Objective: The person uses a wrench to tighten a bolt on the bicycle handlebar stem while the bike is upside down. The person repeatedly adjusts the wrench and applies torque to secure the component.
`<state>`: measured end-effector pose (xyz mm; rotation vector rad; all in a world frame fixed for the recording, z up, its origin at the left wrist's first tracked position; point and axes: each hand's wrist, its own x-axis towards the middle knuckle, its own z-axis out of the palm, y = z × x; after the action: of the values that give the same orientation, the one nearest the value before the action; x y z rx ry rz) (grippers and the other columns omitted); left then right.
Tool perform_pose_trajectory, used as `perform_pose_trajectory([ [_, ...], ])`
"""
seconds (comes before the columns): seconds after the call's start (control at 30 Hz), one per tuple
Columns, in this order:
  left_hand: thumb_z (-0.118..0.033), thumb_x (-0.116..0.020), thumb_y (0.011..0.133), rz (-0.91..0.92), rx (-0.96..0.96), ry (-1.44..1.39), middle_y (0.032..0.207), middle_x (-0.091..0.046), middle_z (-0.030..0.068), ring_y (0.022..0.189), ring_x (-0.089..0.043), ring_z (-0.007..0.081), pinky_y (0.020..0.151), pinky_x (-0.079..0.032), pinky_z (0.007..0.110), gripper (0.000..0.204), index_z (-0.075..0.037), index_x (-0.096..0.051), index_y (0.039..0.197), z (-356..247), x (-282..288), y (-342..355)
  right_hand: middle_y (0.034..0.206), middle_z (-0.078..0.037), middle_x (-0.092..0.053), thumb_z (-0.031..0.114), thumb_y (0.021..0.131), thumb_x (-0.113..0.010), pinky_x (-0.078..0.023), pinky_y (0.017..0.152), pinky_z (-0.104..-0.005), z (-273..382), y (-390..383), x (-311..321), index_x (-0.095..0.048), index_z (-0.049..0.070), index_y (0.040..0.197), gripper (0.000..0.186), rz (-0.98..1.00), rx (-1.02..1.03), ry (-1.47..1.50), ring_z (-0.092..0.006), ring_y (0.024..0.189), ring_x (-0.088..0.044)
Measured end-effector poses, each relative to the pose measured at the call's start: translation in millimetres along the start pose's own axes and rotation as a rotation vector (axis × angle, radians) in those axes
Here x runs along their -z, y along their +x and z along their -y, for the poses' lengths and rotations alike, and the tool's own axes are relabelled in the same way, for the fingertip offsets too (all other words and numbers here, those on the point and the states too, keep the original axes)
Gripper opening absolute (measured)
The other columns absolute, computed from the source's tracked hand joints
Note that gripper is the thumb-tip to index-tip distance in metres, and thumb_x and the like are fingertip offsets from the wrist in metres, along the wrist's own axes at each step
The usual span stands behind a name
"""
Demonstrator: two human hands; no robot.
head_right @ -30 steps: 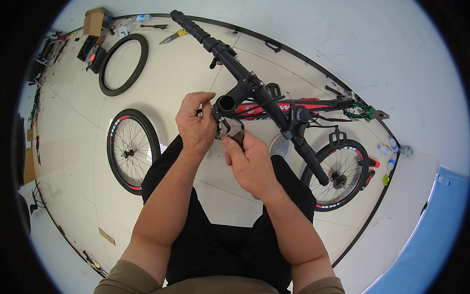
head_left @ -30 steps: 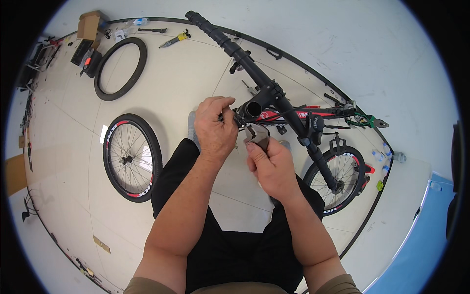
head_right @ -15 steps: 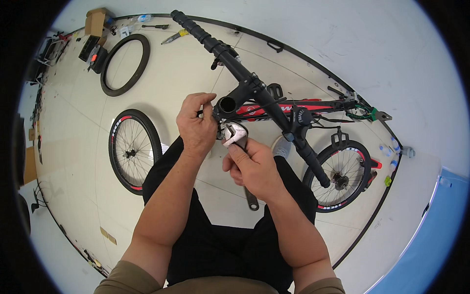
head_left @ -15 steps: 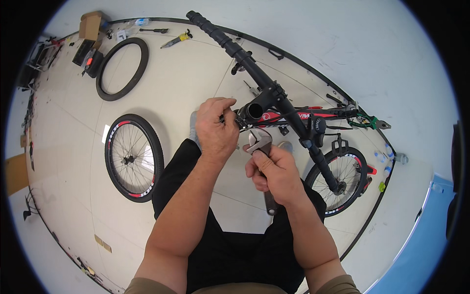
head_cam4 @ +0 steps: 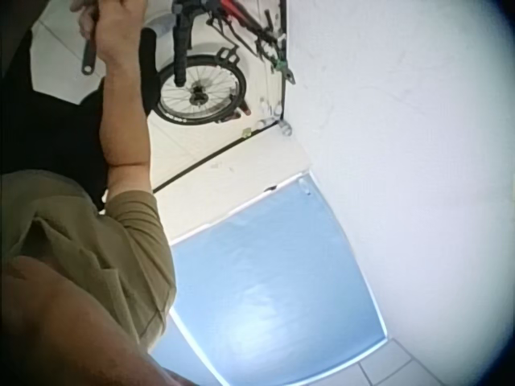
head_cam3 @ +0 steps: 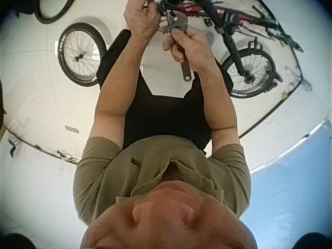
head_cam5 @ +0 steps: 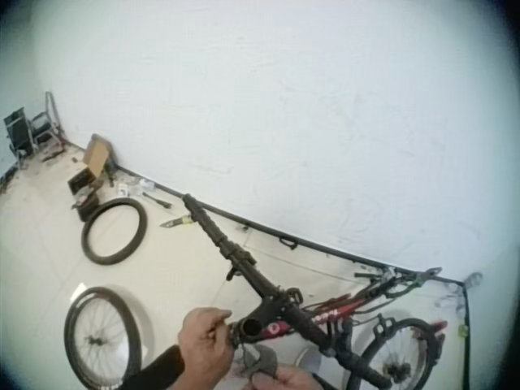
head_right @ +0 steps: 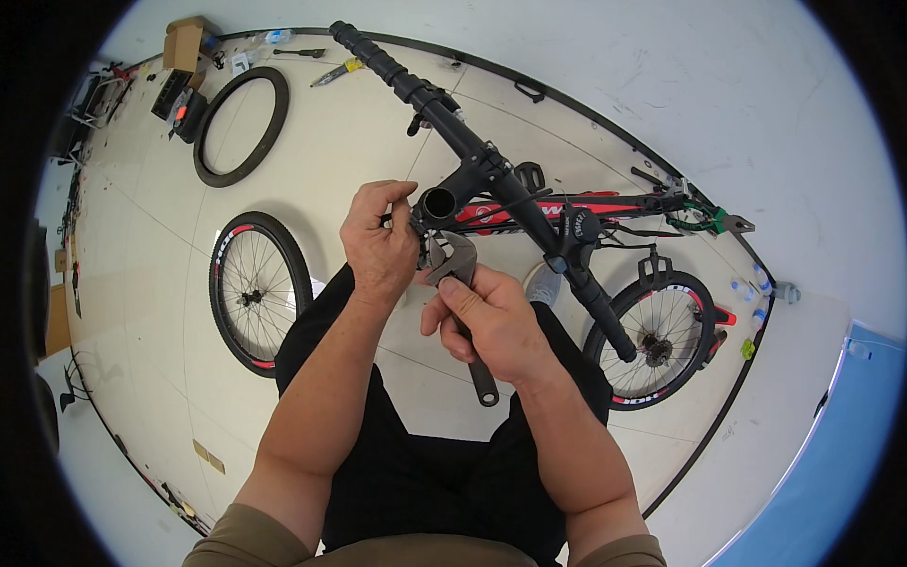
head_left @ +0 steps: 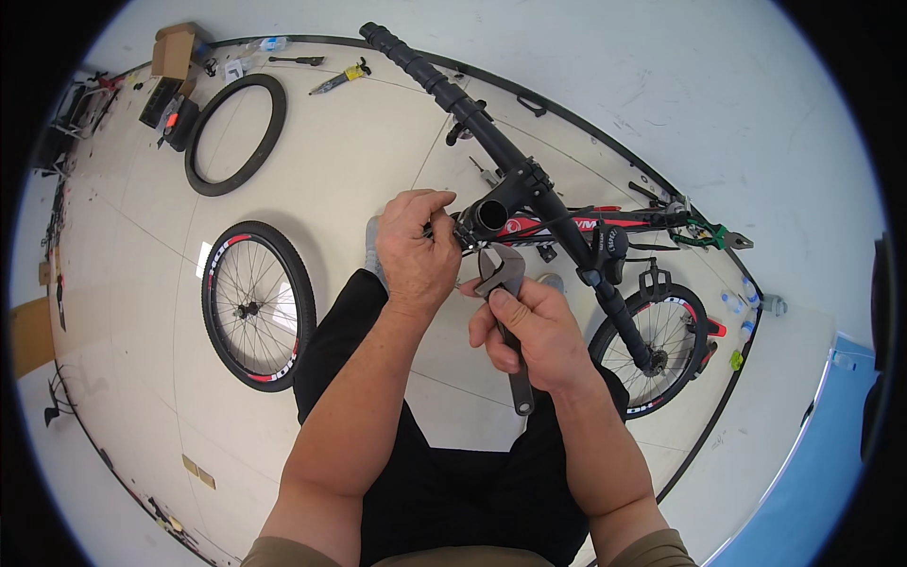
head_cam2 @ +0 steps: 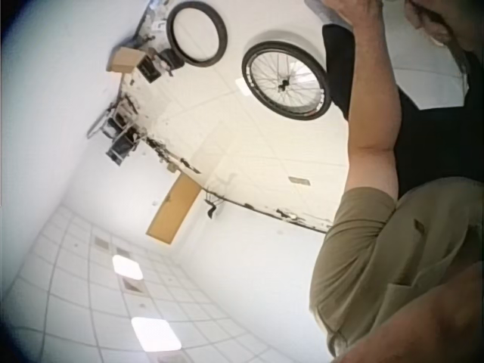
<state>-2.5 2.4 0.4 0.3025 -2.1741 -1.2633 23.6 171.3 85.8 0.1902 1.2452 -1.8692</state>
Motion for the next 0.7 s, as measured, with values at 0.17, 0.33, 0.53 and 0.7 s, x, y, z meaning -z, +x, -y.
perform_pose_trajectory([
  [0.17, 0.004, -0.064, 0.083, 0.003, 0.010, -0.001, 0.094, -0.070, 0.0096, 0.090, -0.065, 0.0294, 0.081, -0.050, 0.039, 0.018, -0.007, -0.072, 0.094, -1.9, 0.5, -0.2, 0.082, -0.014, -0.067, 0.015, 0.107, -0.047, -0.037, 0.045, -0.0242, -1.3, 1.7, 3.9, -0.059, -0.002, 0.124, 0.027, 0.001, 0.023, -0.079, -0.0088, 0.048, -0.047],
  [0.33, 0.004, -0.063, 0.083, 0.012, 0.027, 0.004, 0.095, -0.070, 0.0097, 0.091, -0.065, 0.0293, 0.082, -0.051, 0.039, 0.018, -0.007, -0.072, 0.095, -4.0, 1.1, 0.0, 0.082, -0.015, -0.069, 0.015, 0.107, -0.047, -0.037, 0.045, -0.0234, -2.2, 3.3, 2.7, -0.059, -0.002, 0.123, 0.026, -0.025, 0.051, -0.157, -0.0075, 0.049, -0.048],
  [0.53, 0.004, -0.063, 0.091, 0.018, -0.011, 0.038, 0.096, -0.070, 0.0118, 0.090, -0.068, 0.0247, 0.080, -0.053, 0.032, 0.013, -0.003, -0.072, 0.097, -2.7, 1.9, 0.1, 0.083, -0.013, -0.070, 0.016, 0.107, -0.048, -0.038, 0.047, -0.0223, -2.4, 3.6, 0.1, -0.059, -0.002, 0.121, 0.026, -0.045, 0.106, -0.253, -0.0059, 0.050, -0.047],
  [0.7, 0.004, -0.063, 0.086, 0.013, 0.018, 0.009, 0.095, -0.070, 0.0107, 0.090, -0.066, 0.0275, 0.081, -0.052, 0.036, 0.016, -0.005, -0.072, 0.095, -4.5, 1.6, 0.1, 0.082, -0.012, -0.070, 0.016, 0.107, -0.048, -0.039, 0.048, -0.0223, -1.5, 3.2, 0.0, -0.060, -0.002, 0.121, 0.026, -0.049, 0.111, -0.281, -0.0059, 0.050, -0.048],
])
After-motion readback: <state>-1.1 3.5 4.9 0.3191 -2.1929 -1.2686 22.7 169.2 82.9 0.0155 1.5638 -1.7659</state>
